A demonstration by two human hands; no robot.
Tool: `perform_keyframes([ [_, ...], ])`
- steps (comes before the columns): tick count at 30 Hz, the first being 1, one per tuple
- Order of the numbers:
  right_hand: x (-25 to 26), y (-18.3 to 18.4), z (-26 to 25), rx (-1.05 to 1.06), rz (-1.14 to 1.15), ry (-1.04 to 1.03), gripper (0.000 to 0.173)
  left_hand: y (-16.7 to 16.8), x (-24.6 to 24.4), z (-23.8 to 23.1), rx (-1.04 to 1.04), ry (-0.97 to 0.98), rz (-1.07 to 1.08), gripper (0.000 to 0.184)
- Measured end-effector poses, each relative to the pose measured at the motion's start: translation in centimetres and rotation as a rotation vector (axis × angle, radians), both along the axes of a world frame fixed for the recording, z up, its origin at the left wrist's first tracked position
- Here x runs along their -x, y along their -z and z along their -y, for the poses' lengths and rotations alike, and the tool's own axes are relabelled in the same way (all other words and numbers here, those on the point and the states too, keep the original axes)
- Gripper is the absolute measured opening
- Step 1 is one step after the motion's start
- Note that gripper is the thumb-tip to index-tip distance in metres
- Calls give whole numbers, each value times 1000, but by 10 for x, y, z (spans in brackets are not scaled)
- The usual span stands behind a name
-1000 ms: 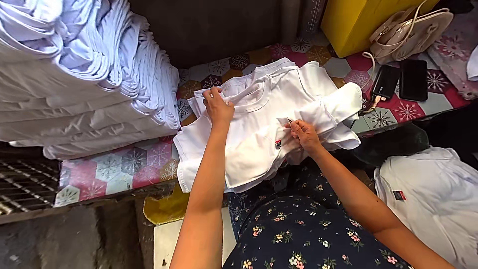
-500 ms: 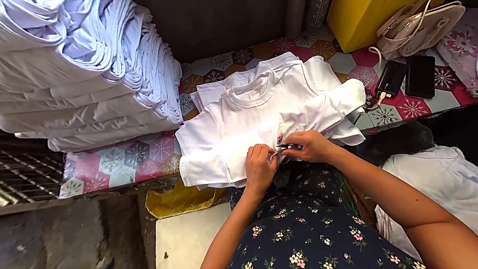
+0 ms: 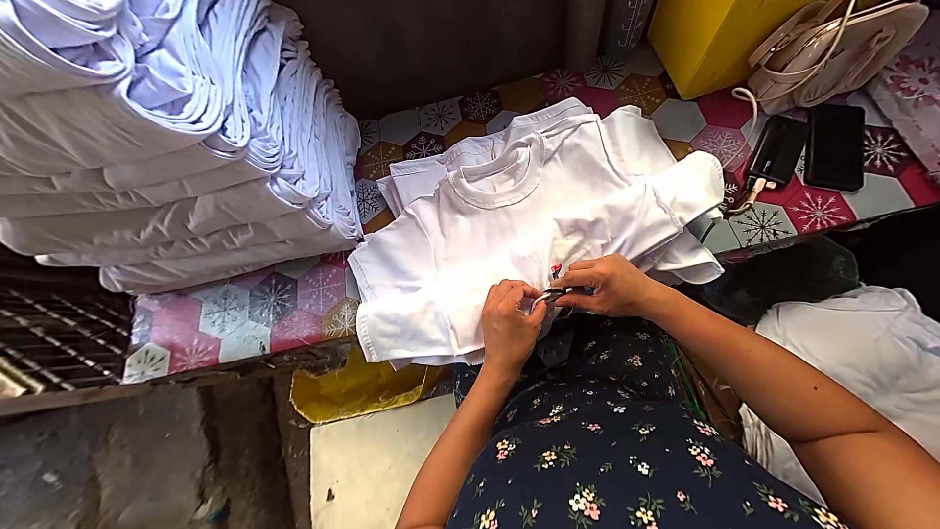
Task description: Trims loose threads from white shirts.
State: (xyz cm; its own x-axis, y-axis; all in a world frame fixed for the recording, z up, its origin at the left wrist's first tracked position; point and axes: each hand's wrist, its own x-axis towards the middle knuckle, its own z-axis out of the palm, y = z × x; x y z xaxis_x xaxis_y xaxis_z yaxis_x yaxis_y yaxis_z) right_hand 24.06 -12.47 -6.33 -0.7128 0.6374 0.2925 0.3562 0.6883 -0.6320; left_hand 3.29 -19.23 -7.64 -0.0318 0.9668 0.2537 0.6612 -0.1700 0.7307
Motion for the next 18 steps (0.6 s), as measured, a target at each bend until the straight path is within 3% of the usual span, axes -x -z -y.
perform_keyframes([
  [11,5,8,5,-134,-92,40,25,-1,1,0,41,0,5,7],
  [15,-1,12,-3,16,-156,279,20,-36,18,-17,357,249,-82,26],
  [18,-5,35,-15,147,-97,465,30,-58,37,-66,309,143,-185,34],
])
